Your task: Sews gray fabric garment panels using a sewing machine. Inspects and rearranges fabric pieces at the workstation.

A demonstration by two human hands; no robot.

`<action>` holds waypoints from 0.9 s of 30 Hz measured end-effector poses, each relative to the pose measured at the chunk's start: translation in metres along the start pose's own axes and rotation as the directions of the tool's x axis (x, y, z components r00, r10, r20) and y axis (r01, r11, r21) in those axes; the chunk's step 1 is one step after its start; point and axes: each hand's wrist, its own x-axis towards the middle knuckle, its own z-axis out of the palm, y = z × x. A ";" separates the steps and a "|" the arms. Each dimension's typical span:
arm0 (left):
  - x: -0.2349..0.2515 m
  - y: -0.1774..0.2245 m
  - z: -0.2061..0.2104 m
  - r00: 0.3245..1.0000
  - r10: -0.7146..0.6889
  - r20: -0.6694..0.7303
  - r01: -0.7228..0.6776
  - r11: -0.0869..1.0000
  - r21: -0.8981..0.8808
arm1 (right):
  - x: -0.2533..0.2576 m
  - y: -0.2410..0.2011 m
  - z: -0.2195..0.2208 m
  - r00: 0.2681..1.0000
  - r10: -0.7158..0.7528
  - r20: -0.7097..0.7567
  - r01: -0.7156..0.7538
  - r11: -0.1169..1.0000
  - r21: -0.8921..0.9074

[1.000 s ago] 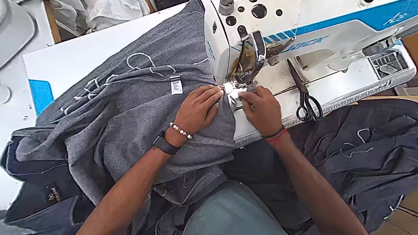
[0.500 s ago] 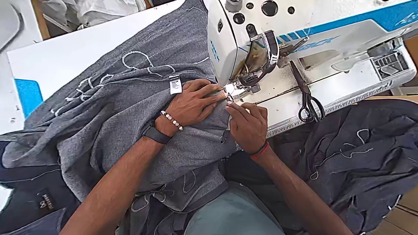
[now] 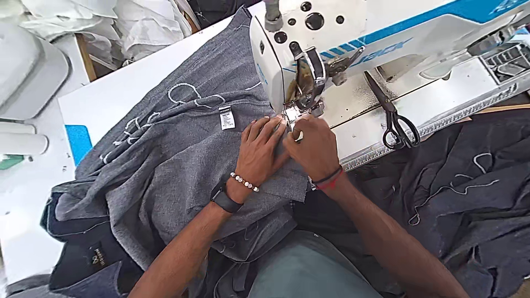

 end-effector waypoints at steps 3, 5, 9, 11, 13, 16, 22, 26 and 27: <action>0.000 -0.008 -0.003 0.999 0.043 0.019 -0.043 0.999 0.000 | -0.047 -0.003 0.002 0.965 0.191 0.182 -0.231 0.945 0.232; -0.001 -0.007 -0.003 0.999 0.042 0.013 -0.042 0.999 0.016 | -0.088 -0.010 0.011 0.938 0.233 0.255 -0.311 0.891 0.330; -0.001 -0.002 -0.001 1.000 0.004 -0.011 -0.003 0.999 0.051 | -0.114 -0.015 0.017 0.964 0.238 0.122 -0.265 0.799 0.540; 0.000 -0.002 0.000 0.999 0.008 -0.032 -0.006 0.998 0.066 | -0.106 -0.010 0.015 0.967 0.231 0.106 -0.251 0.801 0.543; 0.002 -0.004 0.000 0.999 0.021 -0.047 -0.018 0.997 0.078 | -0.099 -0.004 0.014 0.968 0.228 0.101 -0.247 0.820 0.516; 0.002 -0.007 -0.002 0.998 0.036 -0.047 -0.031 0.994 0.104 | -0.091 0.000 0.014 0.965 0.234 0.119 -0.263 0.845 0.467; 0.005 -0.014 -0.003 0.993 0.092 -0.068 -0.082 0.987 0.137 | -0.080 0.003 0.014 0.962 0.254 0.103 -0.273 0.860 0.430; 0.008 -0.016 -0.007 0.991 0.123 -0.059 -0.114 0.985 0.132 | -0.071 0.006 0.012 0.958 0.265 0.111 -0.287 0.858 0.427; 0.008 -0.016 -0.008 0.990 0.130 -0.055 -0.122 0.984 0.130 | -0.070 0.006 0.012 0.956 0.269 0.115 -0.292 0.858 0.422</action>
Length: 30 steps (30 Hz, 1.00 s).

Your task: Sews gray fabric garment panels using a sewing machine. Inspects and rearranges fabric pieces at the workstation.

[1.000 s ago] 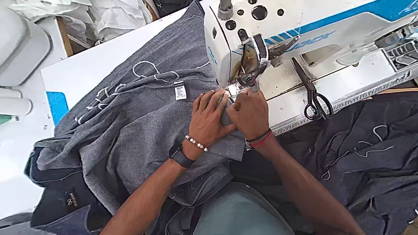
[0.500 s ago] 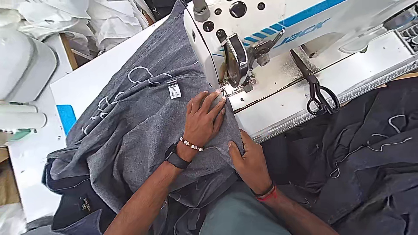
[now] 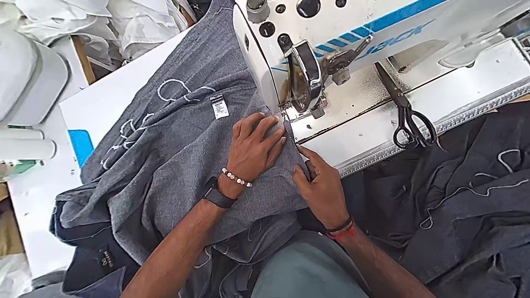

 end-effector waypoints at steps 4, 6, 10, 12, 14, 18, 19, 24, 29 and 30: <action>0.003 -0.002 -0.002 1.000 0.026 -0.001 -0.026 1.000 -0.001 | 0.005 -0.001 0.000 1.000 -0.010 -0.021 0.009 0.999 -0.034; 0.004 -0.004 -0.002 0.999 0.045 -0.012 -0.045 0.999 0.000 | 0.010 -0.002 0.000 0.999 -0.023 -0.031 0.022 0.998 -0.055; 0.006 -0.011 0.001 0.995 0.095 -0.038 -0.095 0.995 0.014 | 0.021 -0.006 0.004 0.998 -0.035 -0.060 0.026 0.989 -0.147; 0.006 -0.007 0.000 0.997 0.080 -0.024 -0.079 0.997 0.026 | 0.022 -0.008 0.007 0.996 -0.059 -0.064 0.043 0.972 -0.232; 0.004 0.005 -0.003 1.000 0.006 0.024 -0.006 1.000 0.019 | 0.016 -0.010 0.010 0.991 -0.121 -0.056 0.095 0.938 -0.333; -0.005 0.018 0.003 0.996 -0.087 0.034 0.086 0.996 0.006 | -0.006 -0.006 0.011 0.986 -0.163 -0.040 0.140 0.929 -0.342; -0.004 0.016 0.004 0.996 -0.085 0.027 0.085 0.996 -0.004 | -0.007 -0.004 0.009 0.986 -0.159 -0.053 0.137 0.945 -0.297; -0.002 0.010 0.003 0.999 -0.036 -0.011 0.036 0.999 0.006 | -0.007 -0.003 0.003 0.986 -0.147 -0.073 0.127 0.965 -0.229; -0.005 0.016 0.003 0.998 -0.057 -0.004 0.057 0.998 0.022 | -0.002 -0.002 -0.001 0.983 -0.162 -0.086 0.134 0.955 -0.264; -0.005 0.014 0.003 0.999 -0.049 -0.006 0.049 0.999 0.019 | -0.003 -0.002 -0.001 0.983 -0.163 -0.084 0.135 0.953 -0.272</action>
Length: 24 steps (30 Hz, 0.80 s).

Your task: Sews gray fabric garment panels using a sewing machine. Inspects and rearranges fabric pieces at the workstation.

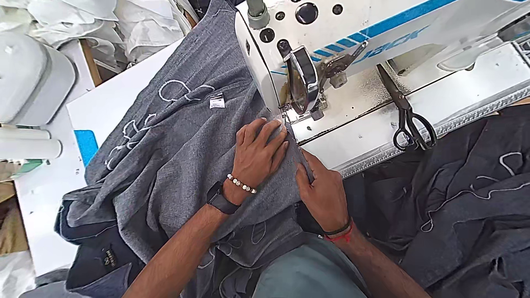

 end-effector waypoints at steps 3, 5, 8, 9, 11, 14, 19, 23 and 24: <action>0.003 -0.006 0.000 0.999 0.031 -0.011 -0.031 1.000 -0.002 | 0.000 0.000 -0.001 1.000 -0.011 -0.014 0.010 1.000 -0.029; 0.002 0.000 -0.001 1.000 0.006 0.002 -0.006 1.000 0.014 | 0.000 0.000 -0.002 1.000 -0.021 -0.019 0.021 0.999 -0.034; -0.002 0.010 0.002 0.998 -0.054 0.008 0.054 0.999 0.006 | 0.000 0.001 -0.003 1.000 -0.012 -0.019 0.012 0.999 -0.031; -0.003 0.008 0.002 0.999 -0.054 0.005 0.054 0.999 -0.007 | 0.000 0.001 -0.003 1.000 -0.013 -0.018 0.012 1.000 -0.028; -0.001 0.002 0.002 1.000 -0.025 -0.008 0.025 0.999 -0.023 | 0.001 0.001 -0.003 1.000 -0.013 -0.012 0.013 1.000 -0.029; 0.002 0.001 -0.001 1.000 -0.007 -0.002 0.007 1.000 0.001 | 0.004 0.001 -0.002 1.000 -0.001 -0.017 0.000 0.999 -0.041; -0.003 0.011 0.003 0.997 -0.073 0.004 0.073 0.997 -0.005 | 0.003 0.000 -0.003 0.999 0.041 0.007 -0.040 0.996 -0.074; -0.001 0.007 0.002 0.999 -0.054 0.008 0.054 0.999 0.003 | 0.002 0.002 -0.002 1.000 0.013 0.027 -0.012 0.999 -0.047; -0.002 0.011 0.002 0.997 -0.072 0.011 0.072 0.997 0.015 | 0.003 0.003 -0.002 0.999 0.005 0.031 -0.004 0.999 -0.034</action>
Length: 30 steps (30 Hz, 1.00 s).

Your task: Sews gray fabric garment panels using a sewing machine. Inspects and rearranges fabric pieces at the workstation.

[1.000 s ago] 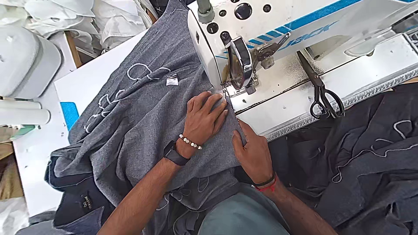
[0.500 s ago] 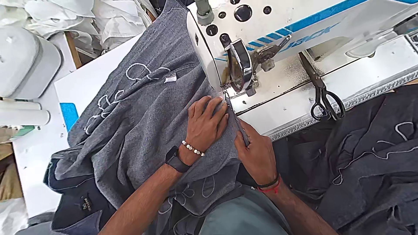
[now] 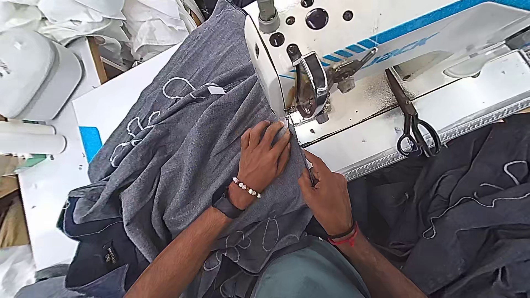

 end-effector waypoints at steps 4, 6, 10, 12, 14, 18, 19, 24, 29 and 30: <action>-0.002 0.002 0.003 1.000 -0.006 -0.028 0.005 1.000 -0.014 | 0.000 0.000 -0.002 1.000 -0.002 0.001 0.002 1.000 -0.008; 0.001 -0.005 0.001 0.999 0.040 -0.030 -0.041 0.999 -0.023 | -0.001 -0.001 -0.004 1.000 0.009 0.008 -0.008 1.000 -0.018; 0.001 -0.003 -0.001 0.999 0.042 -0.024 -0.041 0.999 0.020 | -0.003 0.000 -0.003 1.000 -0.005 0.010 0.004 1.000 0.019; -0.003 0.005 0.001 1.000 -0.014 -0.008 0.014 1.000 0.006 | -0.005 0.001 -0.004 1.000 -0.022 -0.003 0.022 0.999 0.024; -0.003 0.003 0.001 1.000 -0.009 -0.005 0.009 1.000 -0.022 | -0.006 0.001 -0.005 0.999 -0.035 -0.013 0.036 0.999 0.021; 0.003 -0.010 -0.001 0.997 0.073 -0.022 -0.073 0.997 -0.009 | -0.003 0.000 -0.006 0.997 -0.072 -0.041 0.071 0.997 -0.023; 0.001 -0.006 -0.001 0.998 0.059 -0.019 -0.059 0.998 0.004 | -0.003 -0.001 -0.005 0.995 -0.083 -0.048 0.081 0.996 -0.047; -0.006 0.006 0.003 1.000 -0.019 0.003 0.019 0.999 -0.039 | -0.003 -0.005 -0.011 0.991 -0.118 -0.059 0.109 0.984 -0.138; 0.006 -0.021 -0.002 0.989 0.147 -0.020 -0.148 0.987 -0.056 | 0.006 -0.017 -0.021 0.983 -0.179 -0.032 0.166 0.957 -0.236; 0.011 -0.028 -0.004 0.980 0.195 -0.027 -0.197 0.978 -0.066 | 0.012 -0.021 -0.024 0.983 -0.184 -0.010 0.175 0.948 -0.265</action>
